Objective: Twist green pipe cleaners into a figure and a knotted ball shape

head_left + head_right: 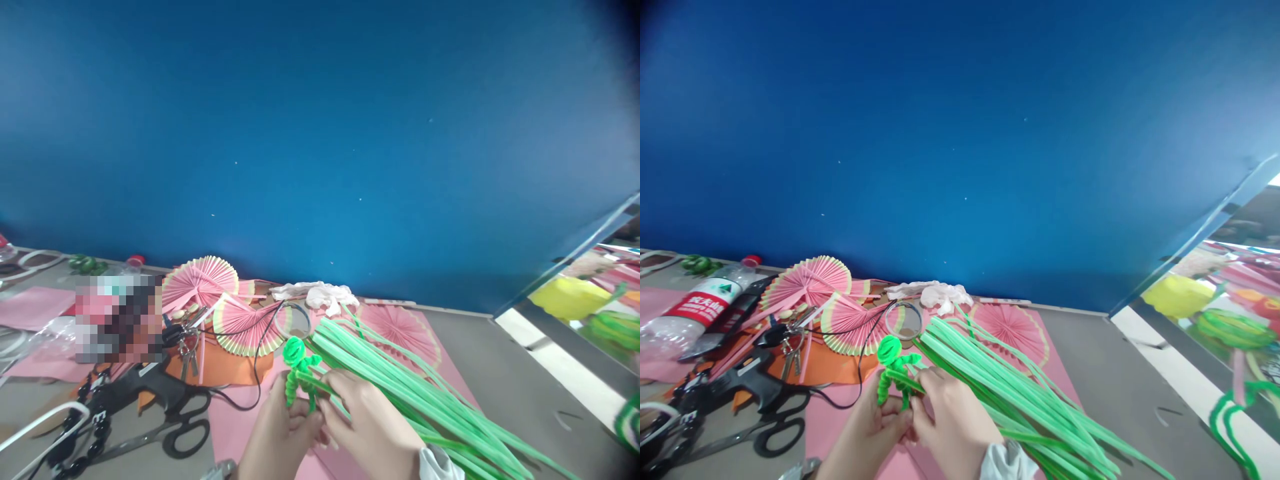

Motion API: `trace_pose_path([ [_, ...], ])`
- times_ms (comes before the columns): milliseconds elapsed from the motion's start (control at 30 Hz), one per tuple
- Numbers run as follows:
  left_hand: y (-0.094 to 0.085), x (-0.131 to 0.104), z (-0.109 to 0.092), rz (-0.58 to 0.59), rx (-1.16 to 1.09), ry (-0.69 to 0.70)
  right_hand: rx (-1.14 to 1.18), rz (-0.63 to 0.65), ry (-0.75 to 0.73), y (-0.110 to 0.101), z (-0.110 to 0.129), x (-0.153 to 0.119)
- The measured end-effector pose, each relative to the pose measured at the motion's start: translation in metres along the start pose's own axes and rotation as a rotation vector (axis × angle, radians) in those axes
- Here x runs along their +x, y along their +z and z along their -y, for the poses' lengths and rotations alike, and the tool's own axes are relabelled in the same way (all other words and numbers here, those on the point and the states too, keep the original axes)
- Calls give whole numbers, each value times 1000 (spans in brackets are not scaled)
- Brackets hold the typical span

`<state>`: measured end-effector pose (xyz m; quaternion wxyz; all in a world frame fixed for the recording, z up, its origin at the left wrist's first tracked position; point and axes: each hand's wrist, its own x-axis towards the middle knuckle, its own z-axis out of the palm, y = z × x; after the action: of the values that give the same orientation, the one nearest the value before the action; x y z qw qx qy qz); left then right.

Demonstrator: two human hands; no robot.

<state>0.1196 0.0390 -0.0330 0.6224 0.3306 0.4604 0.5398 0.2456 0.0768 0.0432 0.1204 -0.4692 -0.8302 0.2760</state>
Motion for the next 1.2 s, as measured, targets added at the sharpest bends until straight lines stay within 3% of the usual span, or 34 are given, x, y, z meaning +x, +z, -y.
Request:
trace_pose_path([
  [133, -3, 4, 6, 7, -5, -40, 5, -5, 5, -1, -2, 0],
  [500, -4, 3, 1, 29, -2, -35, 372, 46, 87, 3, -16, 3],
  [667, -5, 4, 4, 29, -90, -11, 254, -48, 48, 6, -12, 3],
  [800, -4, 3, 3, 15, -20, -15, 226, -54, -29, 6, -11, 2],
  [967, -3, 2, 3, 19, 75, -28, 215, -157, -13, 13, -18, 0],
  [1100, -2, 3, 8, -17, 89, -19, 238, -28, -46, 13, -17, 3],
  [1200, 0, 4, 6, -44, 89, -38, 286, -60, 2, 10, -15, 4],
])
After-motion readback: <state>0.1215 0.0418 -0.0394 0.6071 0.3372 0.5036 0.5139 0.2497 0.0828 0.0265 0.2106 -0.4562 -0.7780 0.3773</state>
